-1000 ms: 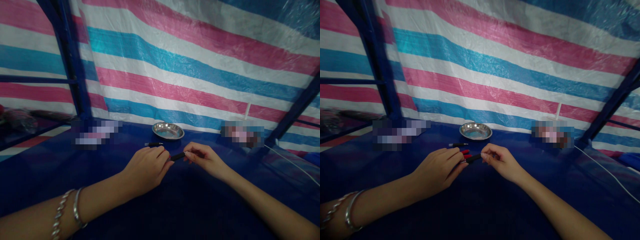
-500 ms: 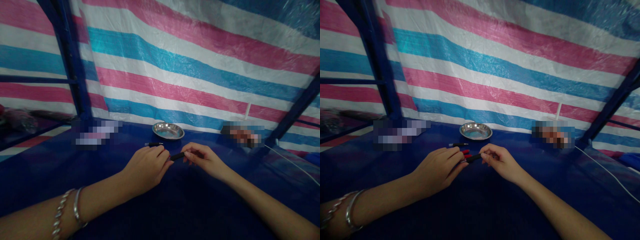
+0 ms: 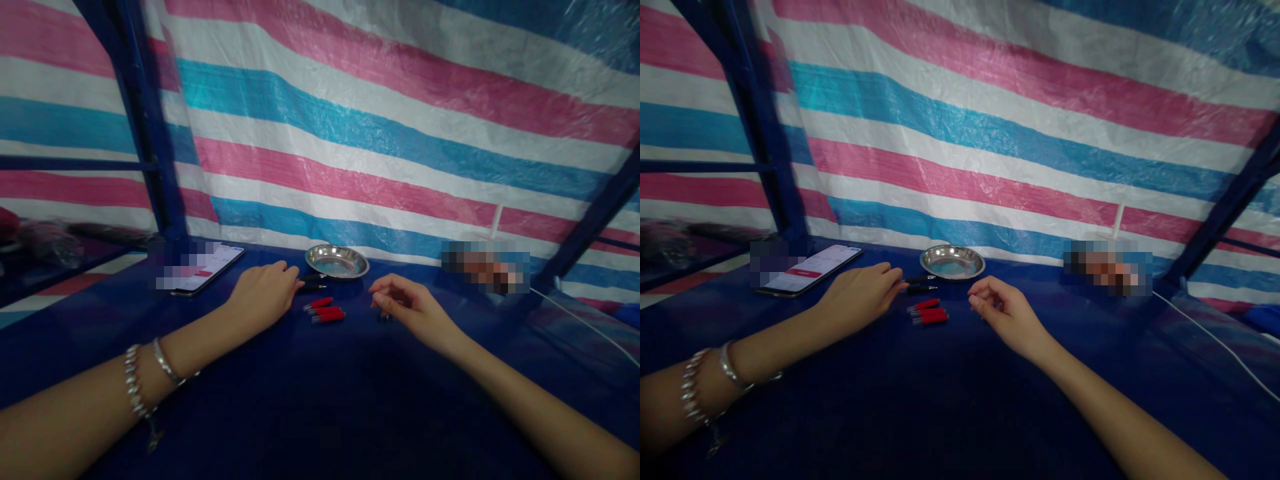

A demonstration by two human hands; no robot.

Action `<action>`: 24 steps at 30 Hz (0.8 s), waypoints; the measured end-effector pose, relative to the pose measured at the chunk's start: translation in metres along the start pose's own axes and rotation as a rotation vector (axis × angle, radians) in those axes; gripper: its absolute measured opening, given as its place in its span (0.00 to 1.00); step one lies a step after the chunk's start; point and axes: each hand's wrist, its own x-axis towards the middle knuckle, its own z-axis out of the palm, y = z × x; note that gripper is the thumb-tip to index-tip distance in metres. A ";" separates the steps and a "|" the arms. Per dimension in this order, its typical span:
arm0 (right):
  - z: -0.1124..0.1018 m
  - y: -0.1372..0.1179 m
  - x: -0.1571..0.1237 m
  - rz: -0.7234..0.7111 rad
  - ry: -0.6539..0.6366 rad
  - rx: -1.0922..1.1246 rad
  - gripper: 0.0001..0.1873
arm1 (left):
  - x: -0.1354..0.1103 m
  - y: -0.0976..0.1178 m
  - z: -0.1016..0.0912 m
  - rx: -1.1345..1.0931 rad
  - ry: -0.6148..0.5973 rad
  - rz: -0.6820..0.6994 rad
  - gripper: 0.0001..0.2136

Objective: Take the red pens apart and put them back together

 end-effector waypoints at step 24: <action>-0.008 0.000 -0.001 -0.092 -0.017 -0.478 0.06 | -0.005 0.003 0.011 -0.119 -0.094 0.024 0.11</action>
